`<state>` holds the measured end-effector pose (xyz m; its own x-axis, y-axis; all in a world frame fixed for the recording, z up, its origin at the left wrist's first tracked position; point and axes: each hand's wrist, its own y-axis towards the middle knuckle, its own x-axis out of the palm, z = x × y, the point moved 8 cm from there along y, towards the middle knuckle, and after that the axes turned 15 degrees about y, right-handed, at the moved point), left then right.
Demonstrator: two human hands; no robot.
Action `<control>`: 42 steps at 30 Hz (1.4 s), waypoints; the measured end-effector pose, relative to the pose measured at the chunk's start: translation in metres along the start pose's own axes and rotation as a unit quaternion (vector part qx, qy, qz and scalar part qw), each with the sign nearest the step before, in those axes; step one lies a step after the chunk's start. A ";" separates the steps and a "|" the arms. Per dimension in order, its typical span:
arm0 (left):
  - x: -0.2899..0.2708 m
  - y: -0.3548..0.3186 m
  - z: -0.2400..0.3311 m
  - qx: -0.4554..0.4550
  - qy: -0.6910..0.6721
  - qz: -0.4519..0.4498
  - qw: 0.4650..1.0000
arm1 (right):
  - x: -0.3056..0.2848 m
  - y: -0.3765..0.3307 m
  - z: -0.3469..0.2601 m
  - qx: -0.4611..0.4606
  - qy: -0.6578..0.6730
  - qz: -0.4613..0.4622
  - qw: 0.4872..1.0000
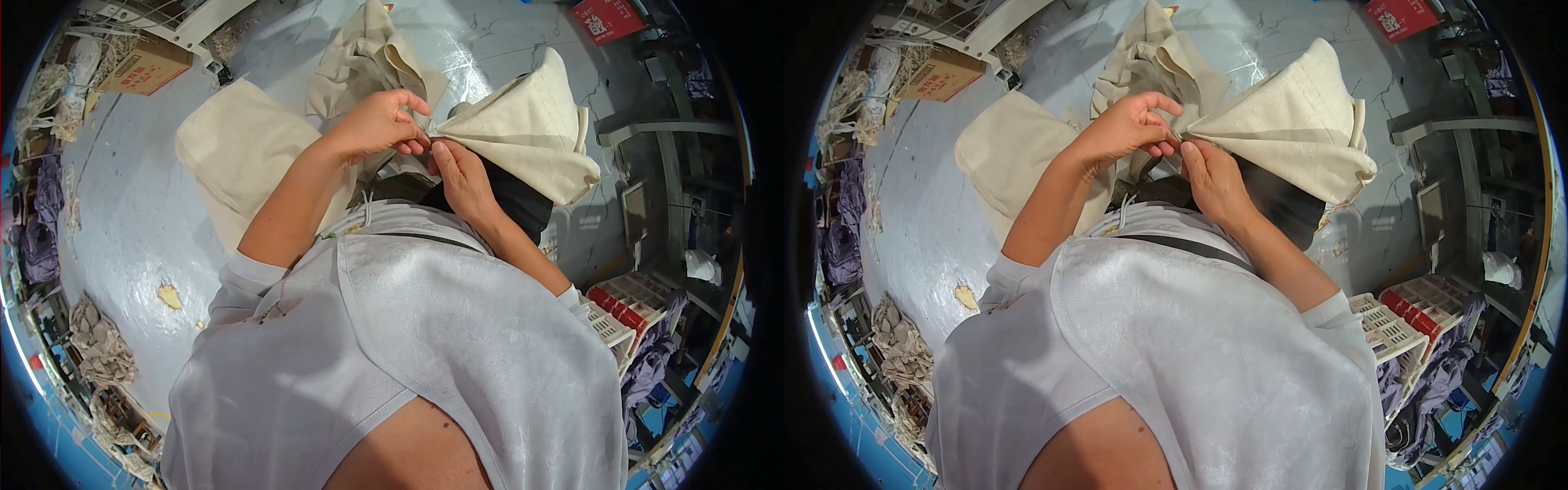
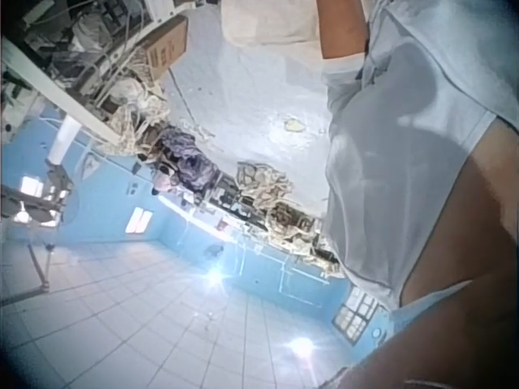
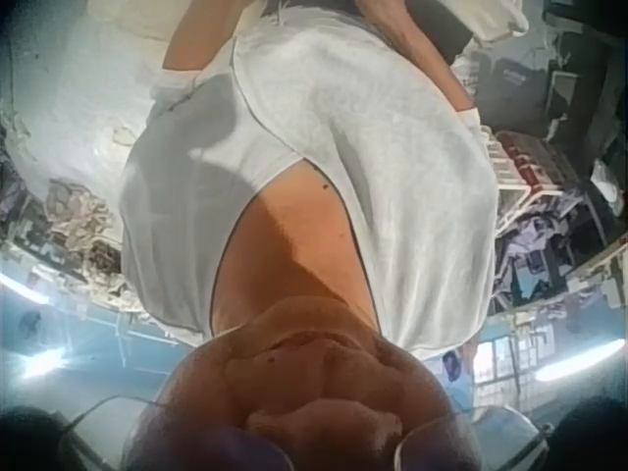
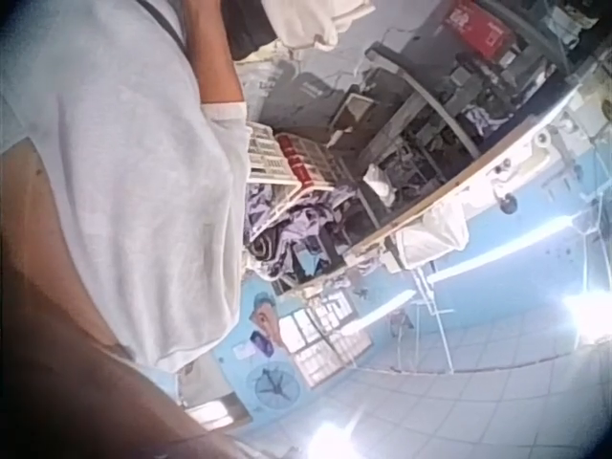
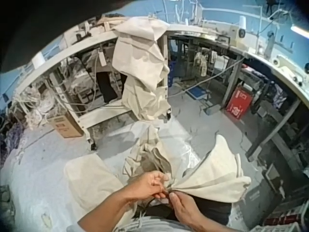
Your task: Trimming and inspecting fabric pieces in a garment factory.
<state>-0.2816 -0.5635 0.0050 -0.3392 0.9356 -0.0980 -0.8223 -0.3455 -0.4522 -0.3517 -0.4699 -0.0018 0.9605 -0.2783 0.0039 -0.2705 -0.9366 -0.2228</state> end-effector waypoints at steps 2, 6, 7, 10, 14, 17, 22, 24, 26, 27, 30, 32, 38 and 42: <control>0.001 0.001 -0.004 -0.006 -0.004 -0.003 1.000 | 0.001 0.001 0.001 0.002 -0.010 0.003 1.000; 0.003 0.002 -0.009 0.011 -0.006 -0.014 1.000 | 0.000 0.004 0.004 -0.003 -0.042 0.025 0.999; 0.004 0.002 -0.009 0.010 -0.007 -0.014 1.000 | 0.000 0.004 0.004 -0.001 -0.041 0.024 0.999; 0.005 0.003 -0.012 0.021 0.001 -0.016 1.000 | -0.002 0.005 0.003 -0.021 -0.059 0.029 0.998; 0.006 0.011 -0.018 0.034 -0.032 -0.013 0.999 | -0.008 -0.004 -0.010 -0.035 -0.100 0.018 0.994; 0.002 0.021 -0.030 0.019 -0.026 0.007 0.999 | -0.025 -0.039 -0.059 -0.142 -0.090 0.059 0.984; 0.009 0.040 -0.029 0.096 0.229 0.105 0.963 | -0.131 -0.110 -0.098 -0.317 -0.209 0.287 0.879; 0.019 0.047 -0.006 0.140 0.252 0.116 0.950 | -0.169 -0.120 -0.081 -0.274 -0.195 0.325 0.884; 0.026 0.043 0.025 0.163 0.269 0.180 0.932 | -0.196 -0.124 -0.062 -0.212 -0.153 0.338 0.904; 0.037 0.045 0.032 0.136 0.258 0.132 0.947 | -0.207 -0.123 -0.049 -0.150 -0.105 0.341 0.922; 0.060 0.048 0.051 0.225 0.364 0.124 0.895 | -0.202 -0.101 -0.045 -0.163 -0.056 0.289 0.942; 0.066 0.044 0.065 0.237 0.373 0.131 0.888 | -0.218 -0.090 -0.036 -0.164 -0.059 0.288 0.942; 0.090 0.001 0.180 0.458 0.371 0.200 0.783 | -0.171 -0.064 -0.159 -0.301 -0.093 0.182 0.931; 0.052 0.010 0.243 0.427 0.101 0.106 0.892 | -0.139 -0.056 -0.226 -0.473 -0.022 0.080 0.877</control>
<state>-0.4188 -0.5361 0.2110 -0.5096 0.8071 -0.2980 -0.8273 -0.3646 0.4273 -0.4852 -0.4273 0.2304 0.9009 -0.4340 0.0047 -0.3163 -0.6492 0.6917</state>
